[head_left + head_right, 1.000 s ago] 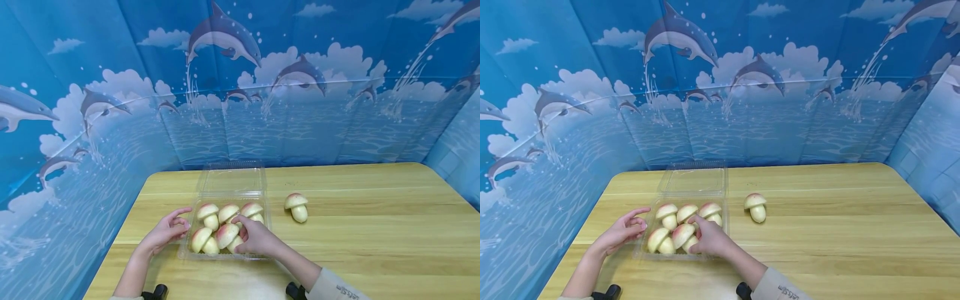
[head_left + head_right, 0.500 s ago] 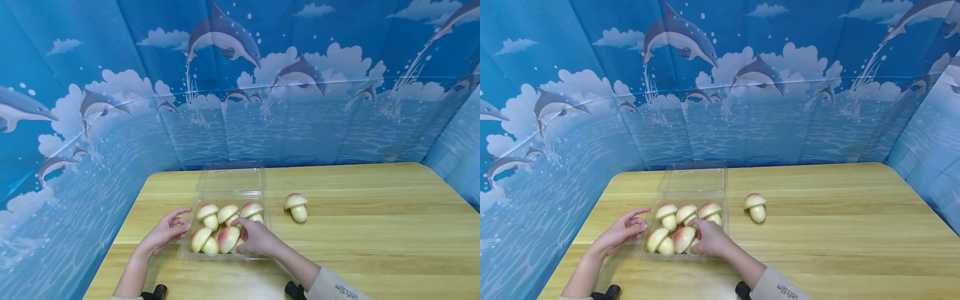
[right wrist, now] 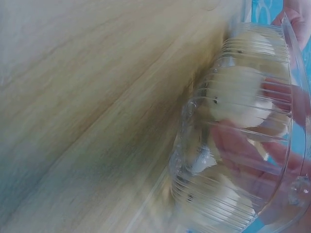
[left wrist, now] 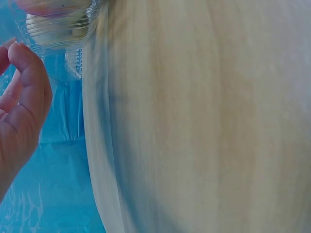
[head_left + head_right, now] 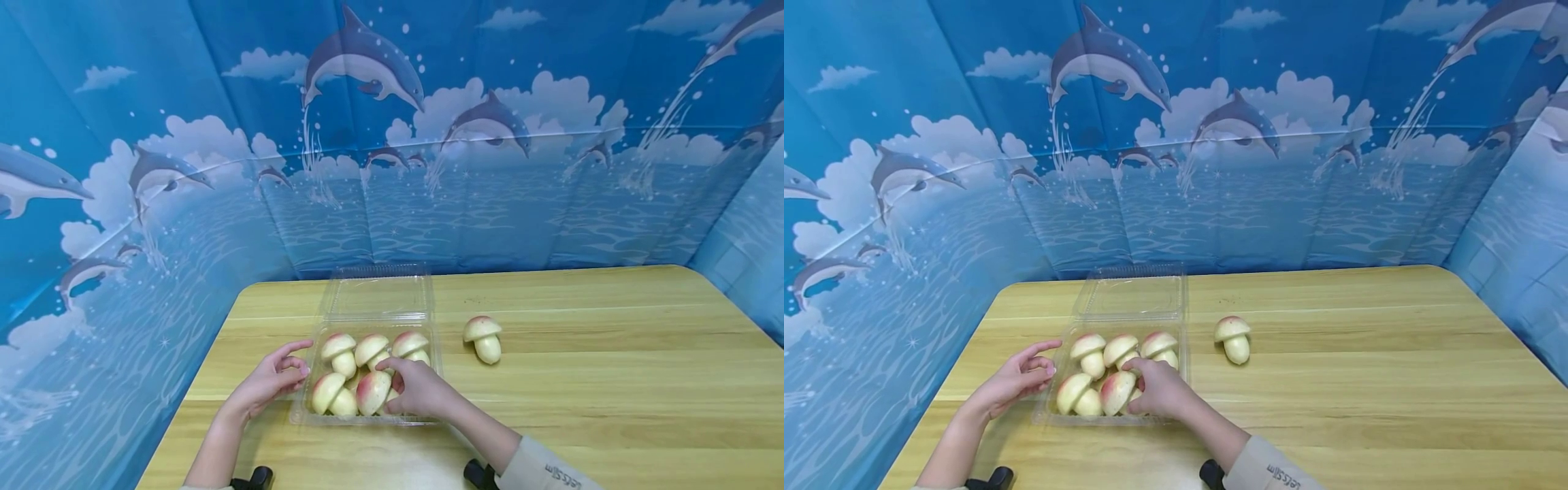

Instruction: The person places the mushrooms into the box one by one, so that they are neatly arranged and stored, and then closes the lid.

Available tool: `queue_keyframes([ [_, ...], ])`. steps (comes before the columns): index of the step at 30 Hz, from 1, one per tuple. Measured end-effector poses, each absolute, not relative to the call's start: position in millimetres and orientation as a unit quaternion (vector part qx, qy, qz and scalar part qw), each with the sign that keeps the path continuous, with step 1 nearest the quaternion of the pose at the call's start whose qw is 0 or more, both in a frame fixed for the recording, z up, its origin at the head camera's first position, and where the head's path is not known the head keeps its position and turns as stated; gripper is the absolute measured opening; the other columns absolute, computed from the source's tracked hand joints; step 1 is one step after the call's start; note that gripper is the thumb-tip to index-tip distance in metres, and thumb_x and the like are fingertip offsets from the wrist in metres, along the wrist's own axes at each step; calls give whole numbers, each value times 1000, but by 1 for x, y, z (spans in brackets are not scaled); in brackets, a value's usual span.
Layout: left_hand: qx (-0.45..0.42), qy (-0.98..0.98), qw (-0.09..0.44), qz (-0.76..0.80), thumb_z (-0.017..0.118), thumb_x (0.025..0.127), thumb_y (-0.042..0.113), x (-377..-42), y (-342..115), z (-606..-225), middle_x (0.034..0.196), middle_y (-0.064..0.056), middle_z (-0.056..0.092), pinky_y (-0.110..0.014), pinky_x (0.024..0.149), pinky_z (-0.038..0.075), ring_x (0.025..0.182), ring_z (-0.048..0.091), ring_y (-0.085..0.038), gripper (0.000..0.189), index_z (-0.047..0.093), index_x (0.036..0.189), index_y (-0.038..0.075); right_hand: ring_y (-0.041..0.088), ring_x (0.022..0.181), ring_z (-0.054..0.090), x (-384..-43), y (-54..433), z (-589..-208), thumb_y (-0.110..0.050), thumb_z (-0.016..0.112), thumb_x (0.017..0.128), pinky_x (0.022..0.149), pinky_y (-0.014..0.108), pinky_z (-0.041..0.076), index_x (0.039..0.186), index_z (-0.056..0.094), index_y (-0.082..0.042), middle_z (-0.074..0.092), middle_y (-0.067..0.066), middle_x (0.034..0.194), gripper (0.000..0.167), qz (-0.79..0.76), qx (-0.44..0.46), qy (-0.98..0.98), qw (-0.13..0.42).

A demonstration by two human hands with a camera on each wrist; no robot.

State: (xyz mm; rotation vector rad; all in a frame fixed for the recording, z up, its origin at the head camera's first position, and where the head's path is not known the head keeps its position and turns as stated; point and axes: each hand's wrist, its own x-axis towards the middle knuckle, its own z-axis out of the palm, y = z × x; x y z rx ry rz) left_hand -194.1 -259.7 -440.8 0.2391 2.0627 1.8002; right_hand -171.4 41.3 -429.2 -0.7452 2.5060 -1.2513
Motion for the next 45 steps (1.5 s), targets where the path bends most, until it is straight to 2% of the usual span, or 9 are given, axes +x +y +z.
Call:
queue_keyframes([
  [6, 85, 734, 197, 644, 61, 90, 9, -194, -260, -441, 88, -1, 54, -21, 65, 47, 69, 52, -7, 64, 27, 143, 1, 9, 62, 45, -173, 41, -430, -1, 77, 65, 55, 23, 40, 123, 56, -1, 54, 2, 72, 61, -424, -257, 860, 122],
  [17, 83, 730, 198, 648, 61, 90, 8, -194, -260, -442, 88, -1, 54, -21, 66, 47, 70, 53, -7, 64, 27, 143, 1, 13, 72, 52, -173, 44, -421, 1, 77, 65, 63, 27, 45, 121, 57, 1, 58, 1, 81, 60, -423, -262, 856, 140],
  [26, 90, 731, 196, 647, 60, 90, 7, -195, -260, -443, 87, -2, 54, -21, 65, 47, 69, 52, -8, 63, 27, 143, 1, 18, 82, 58, -176, 54, -412, -1, 76, 71, 72, 31, 49, 122, 55, 0, 60, 7, 90, 56, -464, -248, 832, 175],
  [34, 93, 730, 197, 648, 60, 90, 8, -195, -261, -443, 87, -1, 54, -21, 65, 47, 69, 52, -8, 63, 26, 143, 1, 21, 85, 59, -180, 66, -408, -1, 75, 73, 72, 32, 52, 125, 53, 1, 59, 17, 98, 57, -519, -227, 802, 191],
  [45, 92, 730, 196, 649, 61, 90, 8, -195, -261, -442, 87, 0, 55, -21, 65, 47, 69, 53, -8, 64, 26, 143, 1, 23, 88, 61, -180, 82, -400, -3, 76, 73, 73, 34, 52, 124, 53, 1, 60, 19, 102, 56, -558, -193, 785, 188],
])
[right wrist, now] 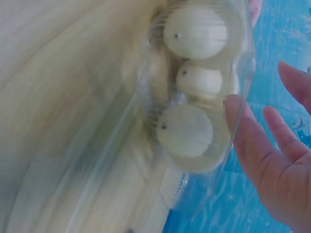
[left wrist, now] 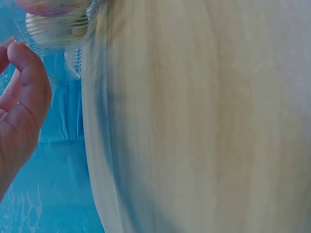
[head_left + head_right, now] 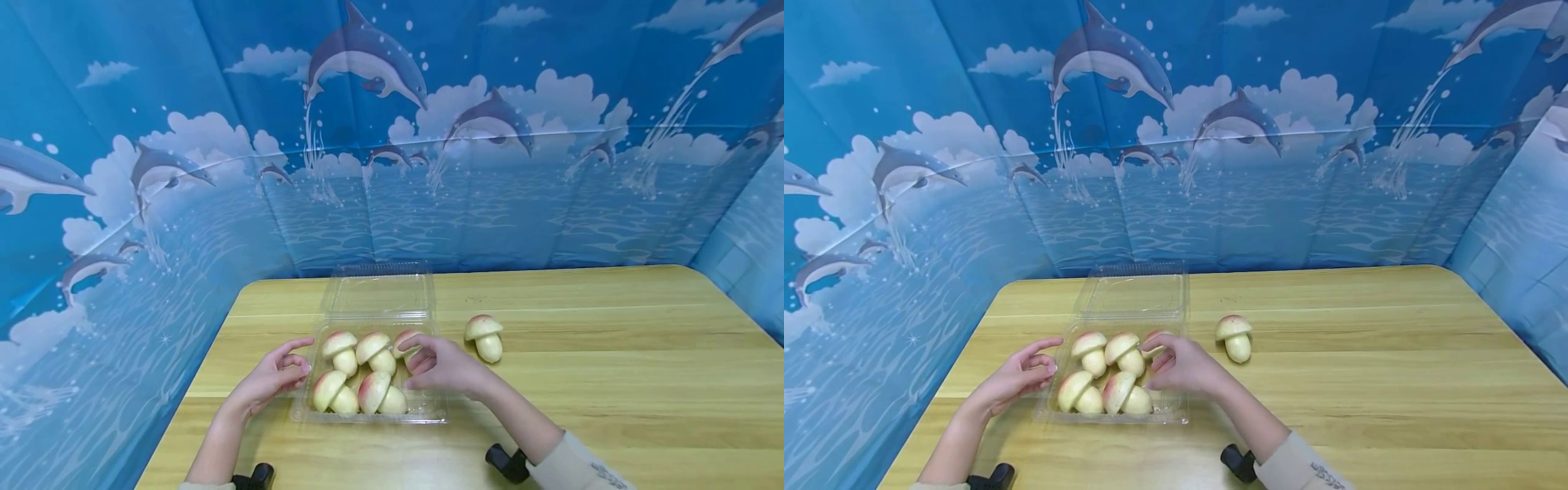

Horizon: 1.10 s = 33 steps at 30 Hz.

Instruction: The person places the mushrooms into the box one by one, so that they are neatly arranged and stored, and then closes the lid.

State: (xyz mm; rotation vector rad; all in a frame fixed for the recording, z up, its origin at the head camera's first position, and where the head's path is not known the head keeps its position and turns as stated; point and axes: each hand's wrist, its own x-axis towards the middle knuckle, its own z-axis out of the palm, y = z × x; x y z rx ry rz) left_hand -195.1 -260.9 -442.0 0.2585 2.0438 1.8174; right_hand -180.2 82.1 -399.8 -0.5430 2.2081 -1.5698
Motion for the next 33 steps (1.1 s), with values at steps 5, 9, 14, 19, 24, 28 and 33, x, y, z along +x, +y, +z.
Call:
queue_keyframes([
  [5, 90, 731, 196, 648, 61, 90, 8, -195, -261, -442, 87, 0, 55, -21, 65, 47, 68, 53, -8, 64, 26, 143, 1, 24, 89, 61, -181, 94, -398, -4, 76, 74, 76, 35, 52, 124, 52, 3, 59, 21, 103, 56, -582, -182, 770, 187],
  [9, 89, 731, 196, 648, 61, 90, 7, -195, -261, -442, 87, -1, 55, -21, 65, 47, 68, 53, -8, 64, 26, 143, 1, 24, 90, 62, -182, 105, -400, -6, 75, 76, 77, 36, 52, 125, 50, 5, 59, 22, 104, 56, -595, -181, 764, 173],
  [14, 88, 730, 195, 649, 60, 90, 7, -194, -261, -441, 87, -1, 54, -21, 65, 47, 68, 53, -8, 63, 27, 143, 1, 25, 90, 62, -182, 118, -404, -7, 75, 77, 77, 34, 52, 126, 48, 7, 59, 24, 106, 57, -611, -167, 758, 157],
  [19, 86, 728, 198, 651, 60, 90, 7, -193, -260, -441, 87, -1, 54, -21, 66, 47, 70, 53, -8, 63, 26, 143, 1, 24, 91, 60, -179, 132, -405, -9, 74, 79, 76, 33, 51, 128, 46, 7, 57, 24, 106, 59, -620, -148, 756, 148],
  [24, 85, 729, 198, 650, 61, 90, 8, -193, -260, -440, 87, -1, 53, -21, 66, 47, 69, 52, -7, 63, 27, 143, 1, 24, 96, 57, -177, 148, -407, -13, 74, 80, 78, 34, 51, 130, 46, 4, 55, 24, 111, 60, -619, -123, 761, 147],
  [28, 85, 728, 198, 651, 61, 90, 8, -193, -260, -440, 87, -1, 53, -21, 66, 47, 69, 52, -8, 63, 27, 143, 1, 25, 98, 56, -177, 162, -409, -16, 74, 80, 78, 33, 50, 130, 46, 2, 54, 24, 113, 60, -616, -104, 769, 136],
  [33, 86, 726, 199, 653, 60, 90, 7, -193, -260, -440, 86, -1, 53, -21, 65, 46, 69, 52, -8, 63, 26, 143, 1, 23, 98, 56, -176, 175, -411, -15, 73, 81, 79, 33, 51, 131, 43, 4, 54, 24, 114, 62, -615, -88, 772, 132],
])
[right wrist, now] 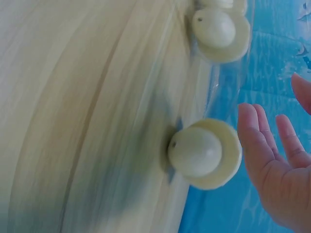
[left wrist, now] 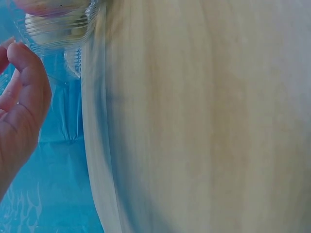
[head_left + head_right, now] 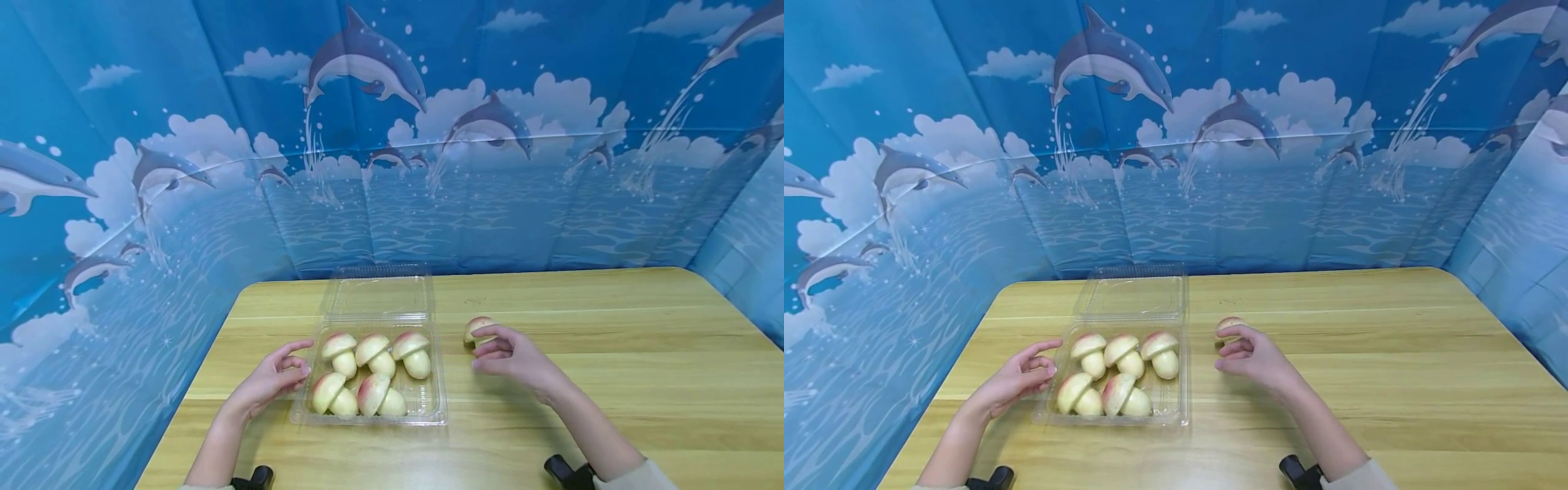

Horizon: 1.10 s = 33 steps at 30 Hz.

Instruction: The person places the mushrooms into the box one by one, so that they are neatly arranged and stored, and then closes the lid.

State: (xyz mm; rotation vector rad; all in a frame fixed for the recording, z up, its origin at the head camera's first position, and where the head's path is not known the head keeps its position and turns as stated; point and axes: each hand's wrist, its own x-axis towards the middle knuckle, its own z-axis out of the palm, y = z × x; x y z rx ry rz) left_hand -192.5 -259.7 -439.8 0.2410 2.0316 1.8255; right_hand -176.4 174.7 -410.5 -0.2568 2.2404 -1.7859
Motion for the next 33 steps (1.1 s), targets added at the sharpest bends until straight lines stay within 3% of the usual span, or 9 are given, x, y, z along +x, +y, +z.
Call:
queue_keyframes([
  [14, 84, 727, 199, 652, 61, 90, 8, -193, -260, -441, 87, -1, 53, -21, 66, 47, 70, 52, -8, 64, 27, 143, 1, 22, 98, 57, -179, 197, -415, -14, 71, 82, 80, 37, 51, 131, 43, 4, 57, 21, 111, 60, -603, -73, 785, 120],
  [33, 79, 728, 195, 652, 61, 90, 8, -193, -260, -441, 88, -1, 54, -21, 66, 47, 70, 53, -8, 63, 27, 143, 1, 24, 95, 60, -184, 212, -425, -10, 70, 83, 79, 40, 52, 138, 33, 3, 54, 27, 115, 67, -600, -58, 790, 113],
])
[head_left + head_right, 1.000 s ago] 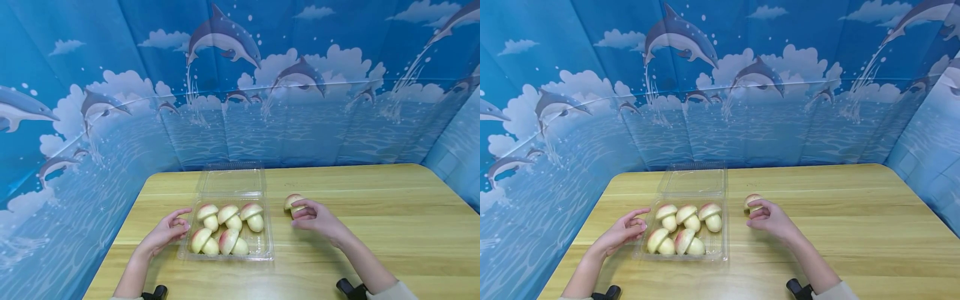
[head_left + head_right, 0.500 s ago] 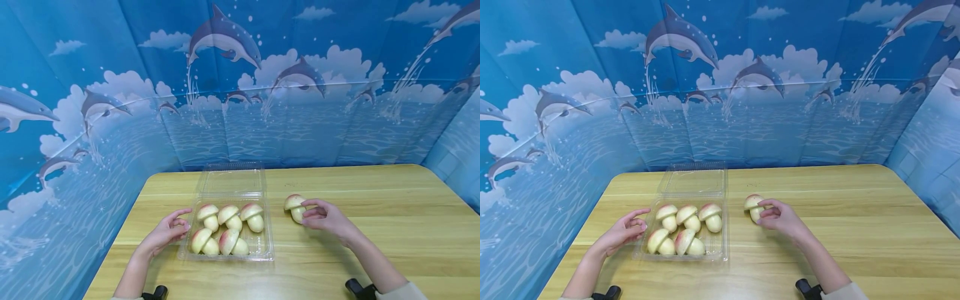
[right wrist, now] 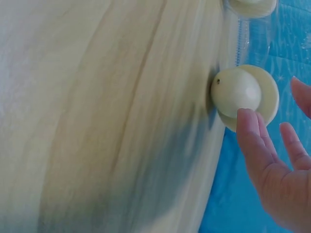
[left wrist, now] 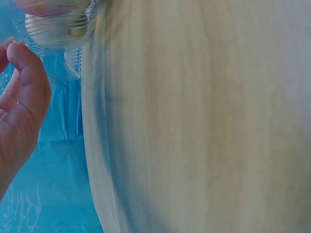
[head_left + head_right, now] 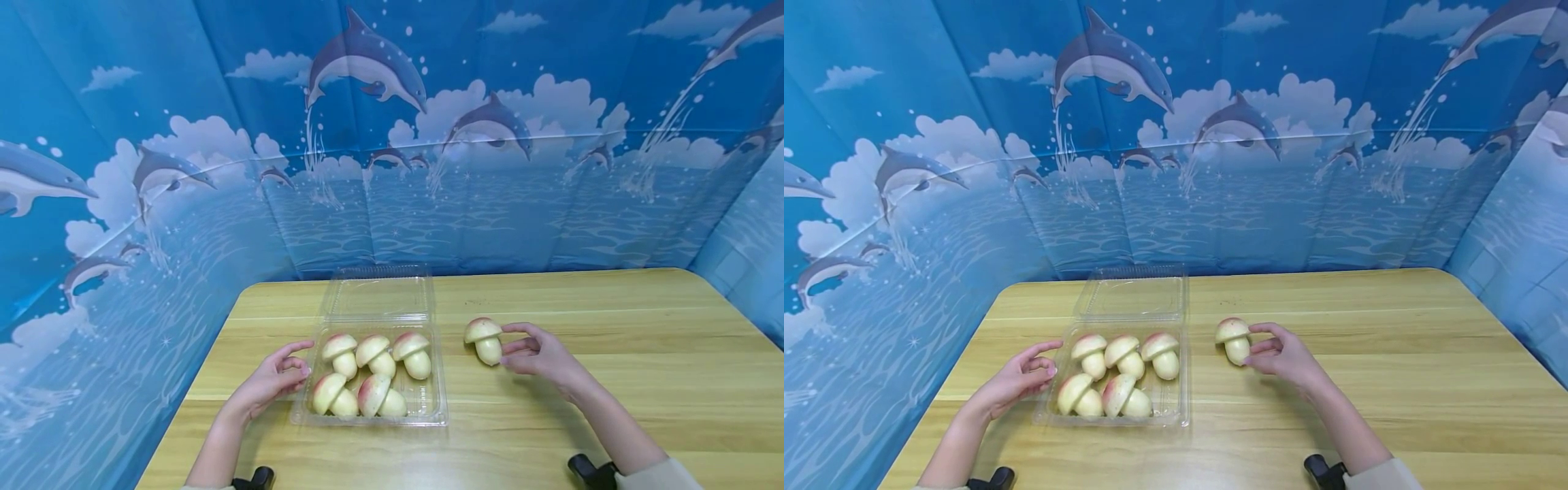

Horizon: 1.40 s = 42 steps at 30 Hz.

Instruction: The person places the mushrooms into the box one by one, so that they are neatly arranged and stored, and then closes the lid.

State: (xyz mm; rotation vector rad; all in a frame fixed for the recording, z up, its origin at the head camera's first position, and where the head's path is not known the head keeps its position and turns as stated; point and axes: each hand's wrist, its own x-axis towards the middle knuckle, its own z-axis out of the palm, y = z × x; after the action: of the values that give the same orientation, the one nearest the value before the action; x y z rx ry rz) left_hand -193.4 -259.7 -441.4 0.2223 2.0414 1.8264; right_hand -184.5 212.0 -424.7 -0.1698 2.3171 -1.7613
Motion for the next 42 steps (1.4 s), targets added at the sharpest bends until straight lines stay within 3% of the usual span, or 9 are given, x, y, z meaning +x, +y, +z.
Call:
queue_keyframes([
  [17, 83, 729, 190, 653, 62, 90, 10, -194, -261, -444, 88, 0, 53, -21, 67, 49, 70, 54, -8, 64, 28, 143, 2, 20, 89, 62, -201, 212, -446, -8, 69, 83, 75, 36, 53, 144, 23, 0, 53, 28, 115, 76, -598, -12, 792, 125],
  [25, 82, 729, 189, 652, 61, 89, 7, -195, -260, -444, 87, 1, 54, -21, 66, 48, 69, 52, -8, 63, 28, 143, 2, 21, 92, 61, -210, 211, -446, -19, 73, 82, 79, 37, 51, 147, 16, -5, 47, 31, 122, 88, -604, -9, 783, 145],
  [34, 76, 732, 187, 650, 61, 89, 6, -195, -259, -445, 86, 0, 53, -21, 66, 48, 68, 52, -8, 62, 29, 142, 3, 18, 86, 58, -216, 207, -444, -22, 75, 80, 71, 32, 49, 145, 24, -3, 52, 24, 112, 85, -576, -7, 807, 132],
  [42, 79, 735, 187, 647, 60, 89, 6, -195, -259, -445, 86, 0, 53, -21, 66, 47, 68, 51, -8, 62, 29, 142, 2, 18, 85, 57, -220, 203, -444, -20, 76, 79, 69, 30, 49, 143, 29, -1, 52, 25, 111, 82, -563, -8, 816, 129],
])
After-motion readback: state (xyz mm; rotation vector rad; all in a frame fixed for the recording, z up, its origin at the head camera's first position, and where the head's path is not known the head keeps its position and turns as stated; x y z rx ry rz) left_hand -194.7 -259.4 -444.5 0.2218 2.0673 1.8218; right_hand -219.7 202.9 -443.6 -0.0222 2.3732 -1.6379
